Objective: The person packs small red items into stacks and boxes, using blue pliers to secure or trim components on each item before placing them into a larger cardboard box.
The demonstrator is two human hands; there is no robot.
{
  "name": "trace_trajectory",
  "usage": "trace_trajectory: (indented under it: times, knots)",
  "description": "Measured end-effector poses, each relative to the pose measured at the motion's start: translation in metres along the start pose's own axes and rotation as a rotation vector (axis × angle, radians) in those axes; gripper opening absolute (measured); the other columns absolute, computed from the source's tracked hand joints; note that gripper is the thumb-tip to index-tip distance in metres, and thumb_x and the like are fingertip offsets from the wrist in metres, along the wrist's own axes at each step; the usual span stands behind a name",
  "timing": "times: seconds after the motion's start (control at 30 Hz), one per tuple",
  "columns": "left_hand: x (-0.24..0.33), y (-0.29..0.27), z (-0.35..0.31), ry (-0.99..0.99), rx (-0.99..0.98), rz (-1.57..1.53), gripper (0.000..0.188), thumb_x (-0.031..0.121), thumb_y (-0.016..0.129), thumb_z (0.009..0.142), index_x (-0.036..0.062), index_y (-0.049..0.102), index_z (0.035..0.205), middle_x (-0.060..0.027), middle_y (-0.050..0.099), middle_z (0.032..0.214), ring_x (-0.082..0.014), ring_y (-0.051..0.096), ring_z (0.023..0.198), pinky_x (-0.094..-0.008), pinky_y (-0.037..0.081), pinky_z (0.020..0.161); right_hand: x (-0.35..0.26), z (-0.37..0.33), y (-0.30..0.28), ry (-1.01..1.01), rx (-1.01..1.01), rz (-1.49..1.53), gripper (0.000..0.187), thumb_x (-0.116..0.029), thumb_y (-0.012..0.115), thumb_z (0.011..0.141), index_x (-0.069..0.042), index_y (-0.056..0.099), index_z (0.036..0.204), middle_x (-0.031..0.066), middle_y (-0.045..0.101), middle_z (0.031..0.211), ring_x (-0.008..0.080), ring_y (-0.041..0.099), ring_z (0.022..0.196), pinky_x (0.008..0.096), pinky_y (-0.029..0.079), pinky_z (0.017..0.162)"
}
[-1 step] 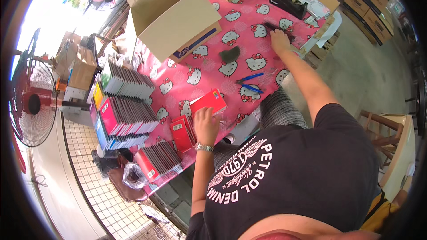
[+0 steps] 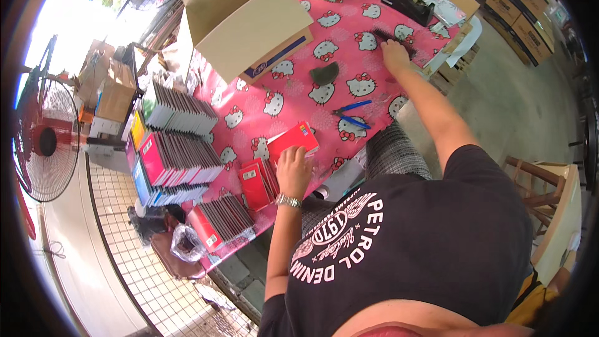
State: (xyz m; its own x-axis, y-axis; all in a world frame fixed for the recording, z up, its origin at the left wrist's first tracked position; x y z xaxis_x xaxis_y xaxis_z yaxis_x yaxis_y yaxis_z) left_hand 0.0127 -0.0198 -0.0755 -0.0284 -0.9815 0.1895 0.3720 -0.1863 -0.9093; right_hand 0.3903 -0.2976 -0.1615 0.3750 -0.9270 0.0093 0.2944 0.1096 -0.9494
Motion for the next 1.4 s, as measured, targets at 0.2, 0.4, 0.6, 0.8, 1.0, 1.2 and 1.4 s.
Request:
trace_trajectory:
  times: [0.2, 0.4, 0.6, 0.8, 1.0, 1.2, 1.4]
  knots:
    - [-0.009, 0.006, -0.005, 0.063, -0.150, 0.037, 0.022, 0.012, 0.064, 0.083, 0.0093, 0.064, 0.104, -0.0059, 0.063, 0.101, -0.0254, 0.062, 0.089, -0.0390, 0.052, 0.076, 0.000, -0.005, -0.026, -0.014, -0.065, 0.183, 0.018, -0.014, 0.061, 0.088, -0.005, 0.064, 0.103, 0.0157, 0.063, 0.102, 0.0365, 0.064, 0.098, 0.0484, 0.054, 0.080]
    - [-0.014, -0.030, 0.026, 0.079, -0.084, -0.026, 0.023, 0.009, 0.061, 0.083, 0.0083, 0.062, 0.106, -0.0094, 0.062, 0.100, -0.0287, 0.060, 0.095, -0.0419, 0.050, 0.081, -0.042, -0.019, -0.054, -0.070, 0.149, 0.250, 0.021, -0.014, 0.055, 0.087, -0.005, 0.068, 0.101, 0.0170, 0.061, 0.099, 0.0356, 0.063, 0.094, 0.0475, 0.052, 0.082]
    - [-0.022, -0.003, 0.046, -0.078, 0.049, 0.025, 0.030, 0.027, 0.066, 0.084, 0.0045, 0.060, 0.104, -0.0129, 0.063, 0.099, -0.0325, 0.058, 0.100, -0.0496, 0.036, 0.103, -0.062, -0.018, -0.048, -0.058, 0.224, 0.253, 0.024, -0.012, 0.058, 0.086, -0.009, 0.071, 0.106, 0.0157, 0.060, 0.094, 0.0331, 0.062, 0.090, 0.0451, 0.051, 0.080]
    - [-0.003, 0.009, 0.054, -0.221, 0.173, 0.106, 0.038, 0.042, 0.072, 0.082, 0.0062, 0.062, 0.090, -0.0116, 0.066, 0.093, -0.0300, 0.060, 0.098, -0.0500, 0.033, 0.110, -0.159, -0.085, -0.131, -0.337, -0.286, 1.130, 0.024, -0.025, 0.066, 0.092, -0.014, 0.073, 0.111, 0.0114, 0.062, 0.093, 0.0273, 0.063, 0.085, 0.0377, 0.051, 0.079]
    - [-0.003, 0.016, 0.059, -0.195, 0.210, 0.088, 0.025, 0.028, 0.070, 0.080, 0.0051, 0.062, 0.088, -0.0126, 0.065, 0.092, -0.0303, 0.060, 0.097, -0.0508, 0.033, 0.111, -0.201, -0.110, -0.142, -0.430, -0.230, 1.279, 0.021, -0.009, 0.067, 0.089, -0.009, 0.073, 0.110, 0.0073, 0.062, 0.095, 0.0218, 0.063, 0.089, 0.0326, 0.050, 0.078]
    - [-0.002, 0.022, 0.060, -0.158, 0.217, 0.063, 0.020, 0.020, 0.067, 0.081, 0.0045, 0.062, 0.092, -0.0134, 0.064, 0.092, -0.0316, 0.060, 0.097, -0.0493, 0.035, 0.109, -0.208, -0.108, -0.146, -0.499, -0.152, 1.206, 0.018, -0.011, 0.064, 0.090, -0.007, 0.072, 0.106, 0.0105, 0.063, 0.095, 0.0276, 0.063, 0.091, 0.0373, 0.051, 0.080]
    - [-0.007, 0.020, 0.057, -0.133, 0.211, 0.023, 0.041, 0.019, 0.069, 0.082, 0.0059, 0.057, 0.119, -0.0124, 0.064, 0.094, -0.0318, 0.060, 0.097, -0.0469, 0.036, 0.108, -0.212, -0.099, -0.151, -0.641, -0.345, 1.131, 0.024, -0.013, 0.058, 0.093, -0.006, 0.069, 0.113, 0.0128, 0.064, 0.098, 0.0305, 0.063, 0.094, 0.0389, 0.051, 0.083]
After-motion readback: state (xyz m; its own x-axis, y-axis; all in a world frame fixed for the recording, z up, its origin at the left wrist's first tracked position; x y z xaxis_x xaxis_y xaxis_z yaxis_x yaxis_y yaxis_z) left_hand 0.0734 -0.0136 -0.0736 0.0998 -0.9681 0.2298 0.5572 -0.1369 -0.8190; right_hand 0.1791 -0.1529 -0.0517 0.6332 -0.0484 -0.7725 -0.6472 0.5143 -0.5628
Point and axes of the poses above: each hand's wrist, its own z-axis towards the middle knuckle, its own y-axis out of the palm, x = y × z, the point moved 2 cm from there along z, towards the middle knuckle
